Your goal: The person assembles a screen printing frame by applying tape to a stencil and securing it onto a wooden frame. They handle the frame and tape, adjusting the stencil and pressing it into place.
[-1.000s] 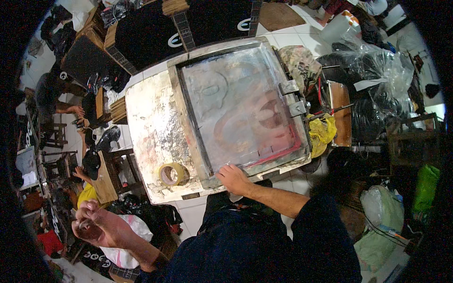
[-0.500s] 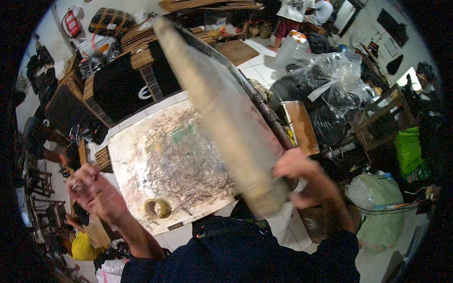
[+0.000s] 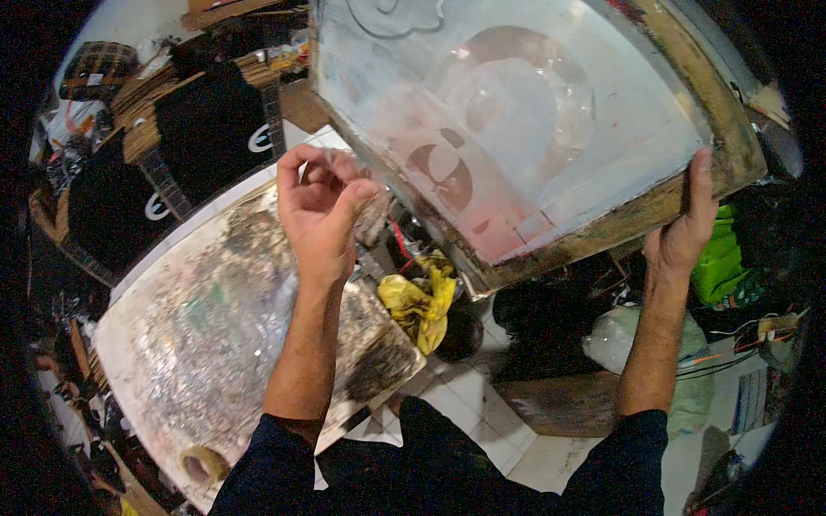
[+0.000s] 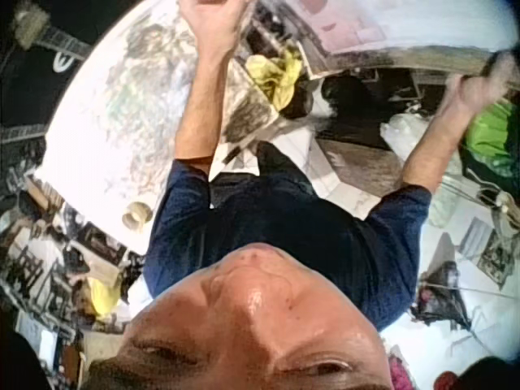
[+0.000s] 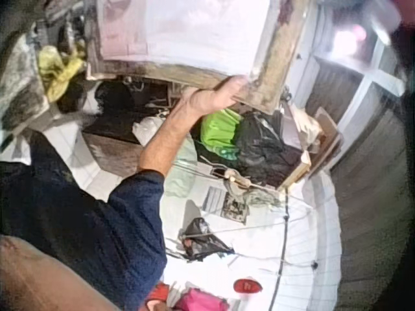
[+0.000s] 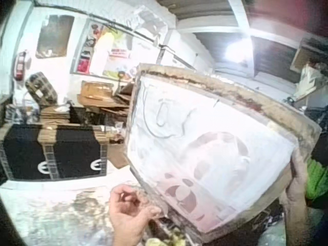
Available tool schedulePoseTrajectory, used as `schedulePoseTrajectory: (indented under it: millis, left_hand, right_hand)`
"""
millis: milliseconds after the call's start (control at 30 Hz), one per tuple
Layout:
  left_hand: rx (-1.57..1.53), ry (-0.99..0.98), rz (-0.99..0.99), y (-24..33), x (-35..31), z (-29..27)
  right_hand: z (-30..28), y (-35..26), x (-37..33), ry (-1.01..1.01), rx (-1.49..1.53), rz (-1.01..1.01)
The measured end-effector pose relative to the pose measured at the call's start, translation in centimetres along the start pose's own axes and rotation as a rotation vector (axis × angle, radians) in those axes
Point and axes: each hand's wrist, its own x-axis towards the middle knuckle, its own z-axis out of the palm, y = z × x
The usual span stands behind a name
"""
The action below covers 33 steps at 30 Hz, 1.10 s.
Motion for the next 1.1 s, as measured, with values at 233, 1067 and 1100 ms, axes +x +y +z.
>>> schedulePoseTrajectory:
  millis: [233,1067,1100]
  left_hand:
    - [0.055,0.064,0.099,-12.1,3.4,0.8]
    - [0.152,0.268,0.082,-17.1,3.2,4.3]
    - [0.125,0.273,0.042,-17.0,3.0,4.3]
  right_hand:
    - [-1.2,0.6,2.7,0.056,-0.039,0.003]
    - [-4.6,2.2,5.5,0.065,-0.151,-0.075]
    - [-4.6,2.2,5.5,0.039,-0.152,-0.060]
